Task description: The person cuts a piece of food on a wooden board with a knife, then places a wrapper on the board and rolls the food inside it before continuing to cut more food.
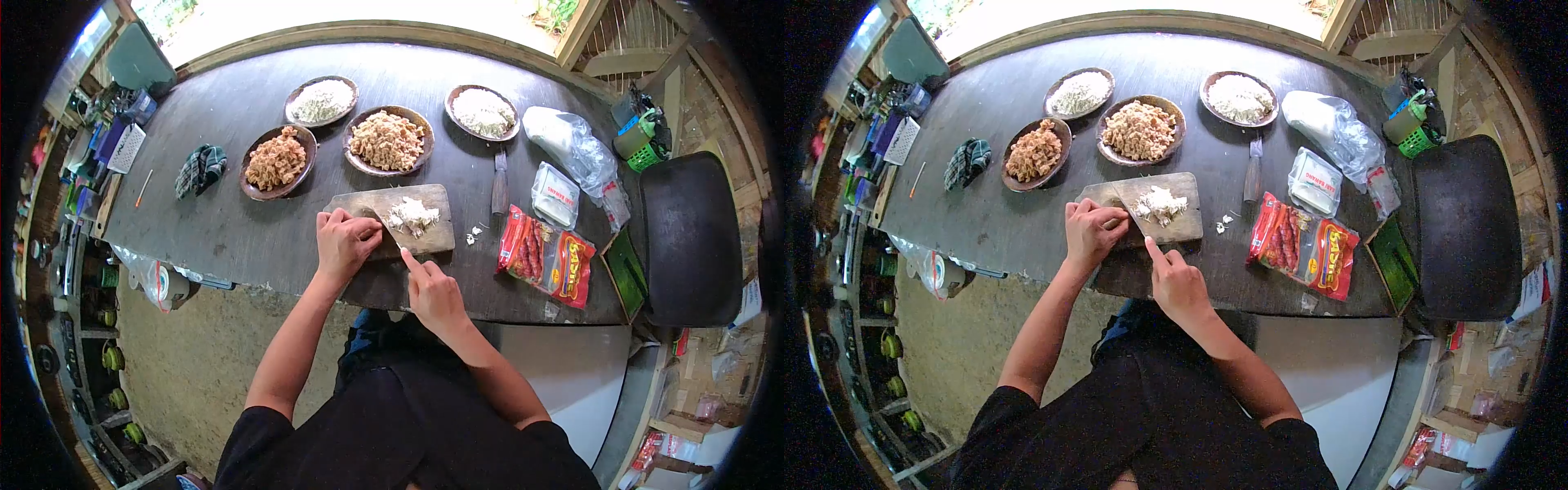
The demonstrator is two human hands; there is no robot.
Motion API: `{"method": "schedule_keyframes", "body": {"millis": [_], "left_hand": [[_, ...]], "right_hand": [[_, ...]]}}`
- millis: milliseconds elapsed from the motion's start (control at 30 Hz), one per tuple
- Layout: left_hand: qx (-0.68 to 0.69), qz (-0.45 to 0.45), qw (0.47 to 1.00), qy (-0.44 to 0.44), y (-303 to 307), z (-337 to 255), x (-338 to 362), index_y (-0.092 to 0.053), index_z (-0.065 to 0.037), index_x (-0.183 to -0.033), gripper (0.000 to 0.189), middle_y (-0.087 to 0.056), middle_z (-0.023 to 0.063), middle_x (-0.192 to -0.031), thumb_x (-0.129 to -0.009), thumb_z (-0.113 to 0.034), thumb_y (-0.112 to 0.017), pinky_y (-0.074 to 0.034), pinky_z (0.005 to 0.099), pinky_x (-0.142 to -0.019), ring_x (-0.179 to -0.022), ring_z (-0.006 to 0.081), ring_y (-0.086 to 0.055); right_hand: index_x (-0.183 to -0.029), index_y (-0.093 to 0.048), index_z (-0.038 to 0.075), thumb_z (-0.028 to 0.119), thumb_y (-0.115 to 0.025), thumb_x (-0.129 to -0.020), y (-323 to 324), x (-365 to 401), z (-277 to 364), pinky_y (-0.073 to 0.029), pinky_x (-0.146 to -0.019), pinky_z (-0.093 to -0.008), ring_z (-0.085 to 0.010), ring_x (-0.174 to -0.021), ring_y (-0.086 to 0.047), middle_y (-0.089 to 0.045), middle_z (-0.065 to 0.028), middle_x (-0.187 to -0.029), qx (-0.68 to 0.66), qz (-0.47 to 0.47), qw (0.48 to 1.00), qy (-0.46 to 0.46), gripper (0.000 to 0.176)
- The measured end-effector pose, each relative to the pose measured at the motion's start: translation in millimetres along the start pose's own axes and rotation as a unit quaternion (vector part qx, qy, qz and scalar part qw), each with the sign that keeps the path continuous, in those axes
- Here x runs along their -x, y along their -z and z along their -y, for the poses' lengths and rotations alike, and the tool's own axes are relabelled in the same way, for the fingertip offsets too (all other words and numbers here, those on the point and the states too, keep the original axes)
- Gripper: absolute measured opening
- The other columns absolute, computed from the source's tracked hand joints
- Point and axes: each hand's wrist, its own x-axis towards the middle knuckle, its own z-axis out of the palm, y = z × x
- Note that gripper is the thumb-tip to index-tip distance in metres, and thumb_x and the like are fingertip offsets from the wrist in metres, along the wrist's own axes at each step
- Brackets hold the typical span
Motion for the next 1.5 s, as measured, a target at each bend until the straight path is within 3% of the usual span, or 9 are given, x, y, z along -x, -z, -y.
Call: {"method": "schedule_keyframes", "body": {"millis": [467,833,1033,1500], "left_hand": [[0.021,0.005,1.000,-0.006,-1.3,5.6,1.1,-0.081,-0.019,-0.084,0.011,-0.079,-0.0075,-0.090,-0.076,-0.026,-0.083,-0.037,0.0349,-0.086,-0.085,0.0168,-0.058],[0.012,-0.001,1.000,-0.016,3.1,-1.6,-2.7,-0.080,-0.021,-0.081,0.009,-0.073,-0.0033,-0.075,-0.076,-0.027,-0.082,-0.039,0.0352,-0.083,-0.080,0.0159,-0.061],[0.014,0.003,1.000,-0.008,2.7,0.8,-1.3,-0.080,-0.020,-0.081,0.010,-0.072,-0.0030,-0.074,-0.074,-0.028,-0.083,-0.039,0.0355,-0.083,-0.079,0.0166,-0.061],[0.011,-0.001,1.000,0.004,1.8,0.6,-1.7,-0.081,-0.022,-0.081,0.011,-0.072,-0.0036,-0.073,-0.074,-0.030,-0.084,-0.039,0.0352,-0.083,-0.078,0.0164,-0.060]], "right_hand": [[-0.149,-0.054,0.011,0.008,-0.062,-0.096,2.6,7.2,-2.6,-0.058,-0.064,-0.0505,-0.0398,-0.069,-0.067,-0.061,-0.0166,-0.086,-0.031,0.004,0.999,0.007,0.054],[-0.147,-0.056,0.009,0.007,-0.063,-0.095,-0.7,5.4,-3.7,-0.058,-0.064,-0.0467,-0.0363,-0.069,-0.068,-0.061,-0.0147,-0.086,0.000,-0.012,1.000,-0.004,0.052],[-0.147,-0.057,0.011,0.001,-0.064,-0.092,8.5,9.0,2.0,-0.055,-0.065,-0.0496,-0.0386,-0.072,-0.066,-0.060,-0.0162,-0.085,-0.058,0.006,0.998,-0.009,0.057],[-0.147,-0.056,0.010,0.007,-0.062,-0.095,5.9,1.7,-5.3,-0.058,-0.064,-0.0489,-0.0383,-0.070,-0.068,-0.062,-0.0160,-0.086,-0.036,-0.010,0.999,0.003,0.052]]}}
